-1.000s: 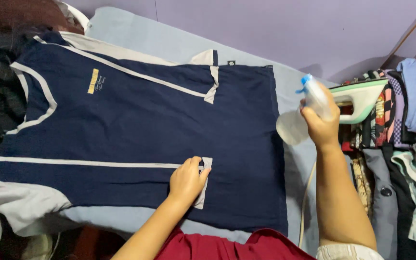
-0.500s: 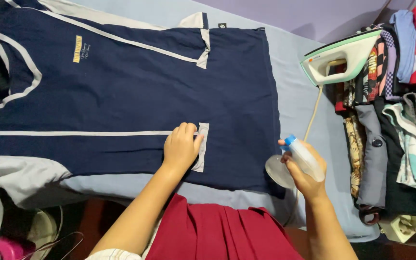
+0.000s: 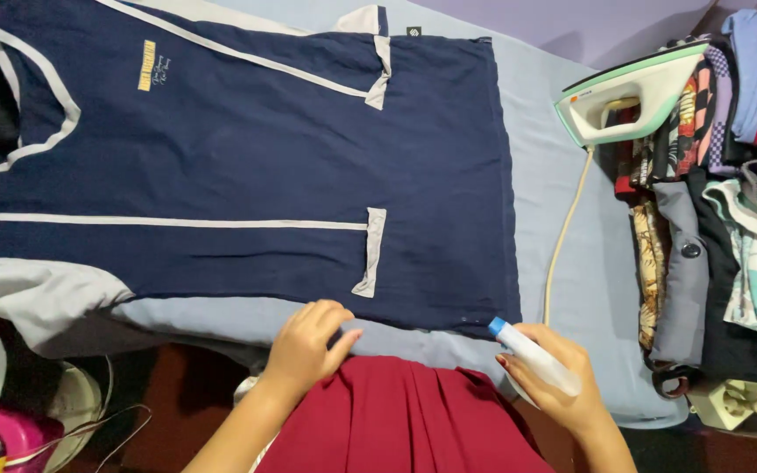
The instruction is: The recorder irons a blue and grey shirt on a padded surface using an iron and spray bottle.
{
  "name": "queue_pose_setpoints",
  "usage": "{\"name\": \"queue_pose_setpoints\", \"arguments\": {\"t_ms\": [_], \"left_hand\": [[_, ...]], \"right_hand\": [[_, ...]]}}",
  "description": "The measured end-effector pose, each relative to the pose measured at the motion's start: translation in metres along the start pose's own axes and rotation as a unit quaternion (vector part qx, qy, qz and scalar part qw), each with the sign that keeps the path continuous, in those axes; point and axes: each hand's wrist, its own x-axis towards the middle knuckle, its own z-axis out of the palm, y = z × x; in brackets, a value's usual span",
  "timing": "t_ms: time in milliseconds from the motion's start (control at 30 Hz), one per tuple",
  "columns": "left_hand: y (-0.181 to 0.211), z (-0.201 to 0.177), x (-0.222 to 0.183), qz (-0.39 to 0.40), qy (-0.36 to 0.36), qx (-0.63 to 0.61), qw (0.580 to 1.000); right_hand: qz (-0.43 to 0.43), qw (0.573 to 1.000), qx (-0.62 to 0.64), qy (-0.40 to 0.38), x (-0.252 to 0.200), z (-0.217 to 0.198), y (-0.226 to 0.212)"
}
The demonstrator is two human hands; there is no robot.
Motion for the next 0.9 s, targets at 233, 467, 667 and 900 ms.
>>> {"name": "queue_pose_setpoints", "arguments": {"t_ms": [233, 467, 667, 900], "left_hand": [[0.013, -0.009, -0.012, -0.015, -0.285, -0.261, 0.922], [-0.022, -0.017, -0.021, -0.233, -0.321, -0.278, 0.875], [-0.007, -0.026, -0.002, -0.265, -0.296, -0.088, 0.913], [-0.007, -0.005, 0.021, -0.039, -0.012, 0.049, 0.998]], "right_hand": [[0.081, 0.995, -0.014, 0.063, -0.021, -0.010, 0.015], [0.131, 0.978, -0.049, 0.156, -0.033, -0.023, 0.037], [0.148, 0.967, -0.076, 0.195, -0.029, -0.028, 0.046], [0.121, 0.965, 0.069, 0.220, 0.019, -0.054, 0.062]]}}
